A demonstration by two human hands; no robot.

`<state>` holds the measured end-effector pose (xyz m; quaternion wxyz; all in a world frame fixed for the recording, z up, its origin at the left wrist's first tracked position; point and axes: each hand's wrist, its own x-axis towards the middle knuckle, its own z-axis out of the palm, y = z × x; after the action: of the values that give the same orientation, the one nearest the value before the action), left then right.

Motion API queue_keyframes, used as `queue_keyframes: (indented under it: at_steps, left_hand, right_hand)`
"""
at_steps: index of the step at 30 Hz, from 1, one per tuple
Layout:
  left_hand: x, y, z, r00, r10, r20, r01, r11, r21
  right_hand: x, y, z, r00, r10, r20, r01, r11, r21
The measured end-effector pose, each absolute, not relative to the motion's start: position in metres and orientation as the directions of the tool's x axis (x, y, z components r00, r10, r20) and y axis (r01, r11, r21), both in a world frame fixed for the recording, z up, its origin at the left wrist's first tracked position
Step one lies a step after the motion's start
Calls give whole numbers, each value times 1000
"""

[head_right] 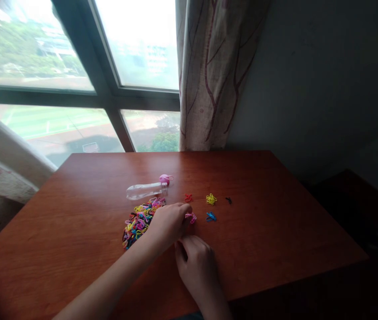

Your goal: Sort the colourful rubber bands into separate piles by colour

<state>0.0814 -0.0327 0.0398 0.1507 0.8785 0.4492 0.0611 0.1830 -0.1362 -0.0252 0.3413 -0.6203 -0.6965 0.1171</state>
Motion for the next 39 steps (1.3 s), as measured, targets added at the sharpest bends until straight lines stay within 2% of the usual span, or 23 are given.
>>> queue_keyframes:
  at_steps: [10,14,18,26,39]
  left_hand:
    - [47,-50,44,548,835,51,770,-527,360]
    - [13,-73,36,483,848,216,712,-524,466]
    - [-20,-96,22,448,841,301,629,-537,563]
    - [-46,-110,-6,429,843,324,644,-537,545]
    - [-42,-109,-6,446,853,270,663,-518,541]
  right_hand:
    - [181,-136,-15,13,958,286,728,187,-659]
    - [181,-136,-17,8,960,280,749,180,-638]
    - [179,-137,-18,8,960,279,766,173,-619]
    - [175,-134,-13,-20,966,258,818,165,-551]
    - [151,-124,-9,5,975,222,860,109,-498]
